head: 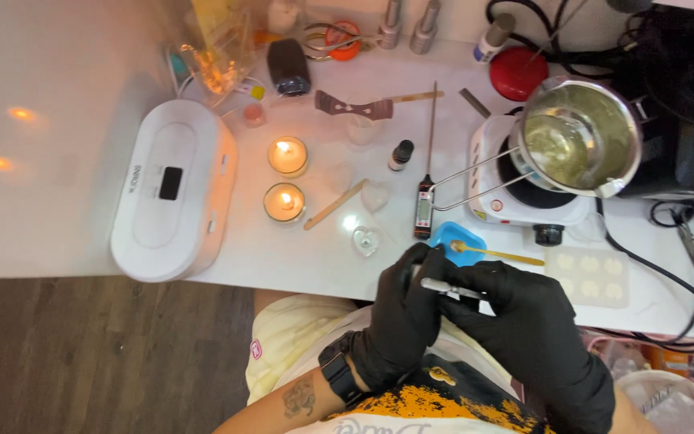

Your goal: Cleaning white wax residue from a heart-shaped mold and preparing a wick or support stick.

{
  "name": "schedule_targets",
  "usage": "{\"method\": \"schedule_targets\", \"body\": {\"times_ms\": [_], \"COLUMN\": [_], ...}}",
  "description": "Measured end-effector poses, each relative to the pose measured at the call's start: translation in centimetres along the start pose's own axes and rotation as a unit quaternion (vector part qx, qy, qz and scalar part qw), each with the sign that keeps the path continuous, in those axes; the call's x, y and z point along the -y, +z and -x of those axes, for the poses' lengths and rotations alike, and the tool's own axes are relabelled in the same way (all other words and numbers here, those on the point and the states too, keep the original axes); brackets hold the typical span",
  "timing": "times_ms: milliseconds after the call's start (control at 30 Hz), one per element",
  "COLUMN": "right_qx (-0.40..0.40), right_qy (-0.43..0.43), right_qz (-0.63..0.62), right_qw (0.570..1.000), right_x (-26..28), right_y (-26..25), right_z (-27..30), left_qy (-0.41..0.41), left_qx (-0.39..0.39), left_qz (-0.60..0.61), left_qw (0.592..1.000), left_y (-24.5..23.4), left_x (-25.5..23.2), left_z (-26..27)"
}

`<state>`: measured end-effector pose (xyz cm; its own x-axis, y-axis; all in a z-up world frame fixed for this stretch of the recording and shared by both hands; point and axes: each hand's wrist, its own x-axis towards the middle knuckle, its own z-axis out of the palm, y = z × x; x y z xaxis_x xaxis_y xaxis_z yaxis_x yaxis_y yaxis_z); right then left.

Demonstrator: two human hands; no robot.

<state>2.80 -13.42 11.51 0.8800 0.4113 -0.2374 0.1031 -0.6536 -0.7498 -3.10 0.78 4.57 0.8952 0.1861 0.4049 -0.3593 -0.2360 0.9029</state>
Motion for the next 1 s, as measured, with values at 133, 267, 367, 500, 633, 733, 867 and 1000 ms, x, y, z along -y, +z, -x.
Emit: {"method": "schedule_targets", "body": {"times_ms": [133,267,367,500,633,733,867,1000], "right_qx": [-0.047,-0.038,-0.051,-0.179,-0.161,-0.116,-0.084,-0.094], "right_qy": [-0.064,-0.067,0.005,-0.034,-0.016,0.012,-0.031,-0.107], "right_qz": [0.081,-0.098,-0.238,-0.134,0.061,0.115,0.220,0.302], "right_qw": [0.994,0.992,0.970,0.974,0.985,0.987,0.972,0.943], "right_x": [1.3,-1.2,-3.1,-4.7,-2.0,-1.4,-2.9,-2.8], "right_y": [-1.1,-2.9,-6.1,-12.4,-15.9,-16.5,-16.8,-16.7], "right_z": [-0.3,-0.9,-1.6,-5.5,-10.4,-12.5,-14.0,-13.4], "left_qy": [-0.210,-0.345,-0.347,-0.314,-0.360,-0.386,-0.416,-0.373], "left_qx": [-0.029,0.024,0.082,0.157,0.169,0.170,0.170,0.195], "left_qz": [0.281,0.366,0.428,0.449,0.447,0.444,0.427,0.459], "left_qw": [0.936,0.864,0.831,0.822,0.802,0.790,0.785,0.782], "left_y": [0.0,0.4,1.0,1.4,1.5,1.3,0.7,1.0], "left_x": [-2.1,-2.8,-2.7,-2.9,-2.3,-2.0,-1.7,-0.2], "left_z": [-2.5,-4.8,-5.8,-6.8,-6.9,-7.0,-6.6,-5.3]}}
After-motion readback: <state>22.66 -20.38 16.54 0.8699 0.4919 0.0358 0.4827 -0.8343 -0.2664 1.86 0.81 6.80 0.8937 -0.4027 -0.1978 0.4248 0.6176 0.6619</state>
